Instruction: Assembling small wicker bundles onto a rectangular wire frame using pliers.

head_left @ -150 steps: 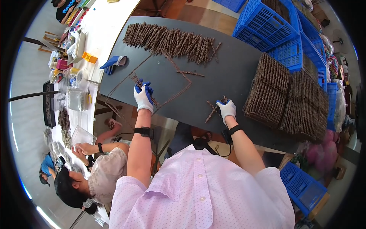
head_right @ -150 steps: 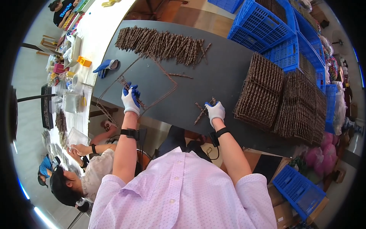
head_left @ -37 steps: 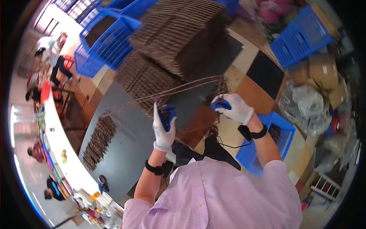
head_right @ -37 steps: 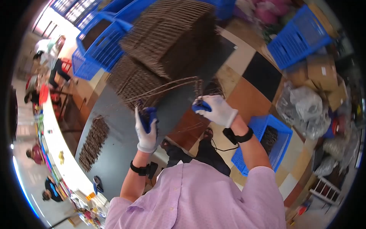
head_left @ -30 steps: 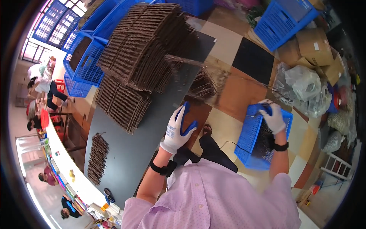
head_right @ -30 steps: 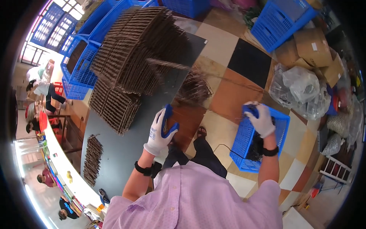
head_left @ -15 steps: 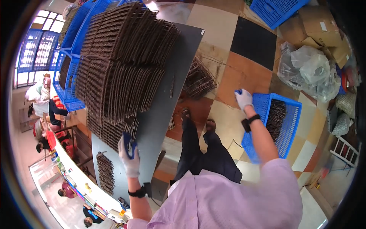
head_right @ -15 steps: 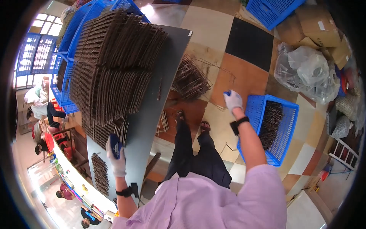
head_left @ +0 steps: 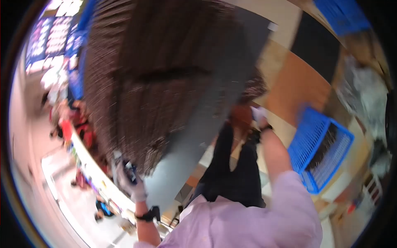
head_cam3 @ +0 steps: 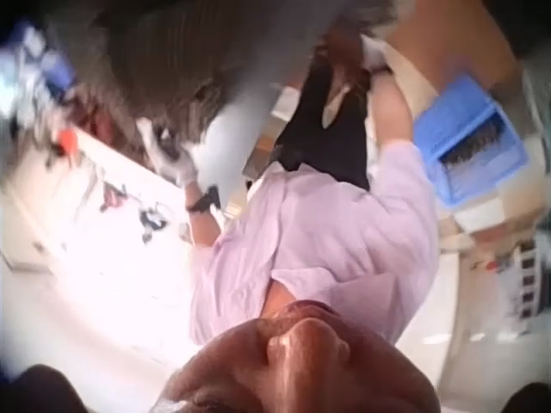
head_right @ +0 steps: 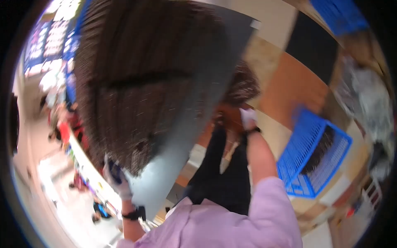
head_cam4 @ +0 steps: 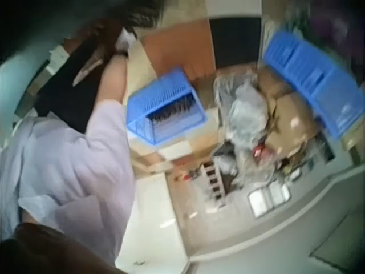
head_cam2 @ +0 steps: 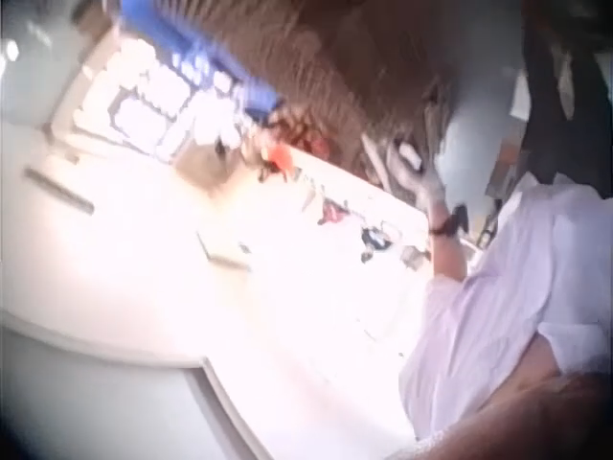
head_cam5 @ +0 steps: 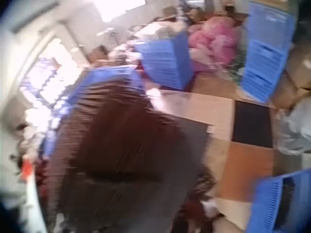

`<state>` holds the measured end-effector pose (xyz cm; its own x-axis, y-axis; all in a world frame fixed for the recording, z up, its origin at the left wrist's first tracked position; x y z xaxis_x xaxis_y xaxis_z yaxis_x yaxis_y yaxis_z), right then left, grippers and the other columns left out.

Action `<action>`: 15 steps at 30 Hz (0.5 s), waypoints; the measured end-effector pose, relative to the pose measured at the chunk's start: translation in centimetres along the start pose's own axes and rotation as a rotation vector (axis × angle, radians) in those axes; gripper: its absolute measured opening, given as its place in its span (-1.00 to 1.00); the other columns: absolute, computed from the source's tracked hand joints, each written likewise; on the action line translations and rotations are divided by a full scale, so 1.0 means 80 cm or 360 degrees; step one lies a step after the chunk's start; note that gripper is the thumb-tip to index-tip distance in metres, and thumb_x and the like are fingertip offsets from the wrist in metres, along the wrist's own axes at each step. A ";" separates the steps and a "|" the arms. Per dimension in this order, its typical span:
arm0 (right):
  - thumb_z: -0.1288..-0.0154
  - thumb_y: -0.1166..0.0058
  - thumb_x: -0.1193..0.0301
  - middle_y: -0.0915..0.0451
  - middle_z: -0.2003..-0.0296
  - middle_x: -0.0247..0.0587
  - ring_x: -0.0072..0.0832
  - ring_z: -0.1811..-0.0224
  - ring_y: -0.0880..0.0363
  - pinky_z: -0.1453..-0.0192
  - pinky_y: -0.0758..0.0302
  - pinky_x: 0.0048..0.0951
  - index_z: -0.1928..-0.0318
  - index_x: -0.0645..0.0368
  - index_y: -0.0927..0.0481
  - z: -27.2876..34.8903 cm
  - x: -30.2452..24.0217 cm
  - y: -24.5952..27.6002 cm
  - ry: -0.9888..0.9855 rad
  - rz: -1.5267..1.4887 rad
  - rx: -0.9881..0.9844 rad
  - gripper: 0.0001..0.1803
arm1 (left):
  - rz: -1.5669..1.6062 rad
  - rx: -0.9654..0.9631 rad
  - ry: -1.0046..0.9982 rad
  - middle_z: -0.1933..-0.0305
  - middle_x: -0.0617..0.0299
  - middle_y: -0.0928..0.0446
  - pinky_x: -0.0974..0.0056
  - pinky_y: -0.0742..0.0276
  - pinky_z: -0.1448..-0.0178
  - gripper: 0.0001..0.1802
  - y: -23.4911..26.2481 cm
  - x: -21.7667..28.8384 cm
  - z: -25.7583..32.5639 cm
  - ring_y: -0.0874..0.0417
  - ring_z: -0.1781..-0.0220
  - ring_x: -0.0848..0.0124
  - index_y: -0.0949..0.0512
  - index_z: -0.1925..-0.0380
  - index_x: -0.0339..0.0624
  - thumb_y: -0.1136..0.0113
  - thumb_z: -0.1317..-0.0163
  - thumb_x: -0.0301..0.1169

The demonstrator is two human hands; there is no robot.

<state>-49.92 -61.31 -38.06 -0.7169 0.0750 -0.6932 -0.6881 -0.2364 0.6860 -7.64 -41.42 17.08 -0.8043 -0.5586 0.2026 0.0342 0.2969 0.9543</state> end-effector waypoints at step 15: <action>-0.27 -0.20 0.27 -0.66 0.12 0.00 -0.01 0.07 -0.63 -0.08 -0.55 -0.12 -0.13 0.12 -0.53 0.111 -0.456 0.250 0.1095 0.0269 -0.0952 -0.56 | 0.0767 0.0170 0.1859 -0.43 -0.10 -0.28 0.12 -0.31 -0.42 -0.02 -0.088 -0.151 0.084 -0.36 -0.42 0.07 -0.18 -0.44 -0.25 -0.38 -0.18 0.05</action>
<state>-38.54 -60.18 2.87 -0.4460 -0.5524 -0.7042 -0.2705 -0.6668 0.6944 -2.12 -31.54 6.44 0.2785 -0.7091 0.6478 0.0851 0.6901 0.7187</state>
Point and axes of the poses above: each hand's wrist, its own z-axis away from the middle knuckle, its own y-axis out of the back of the hand, x = y × z, the point moved 1 cm from there along -z, towards the middle knuckle
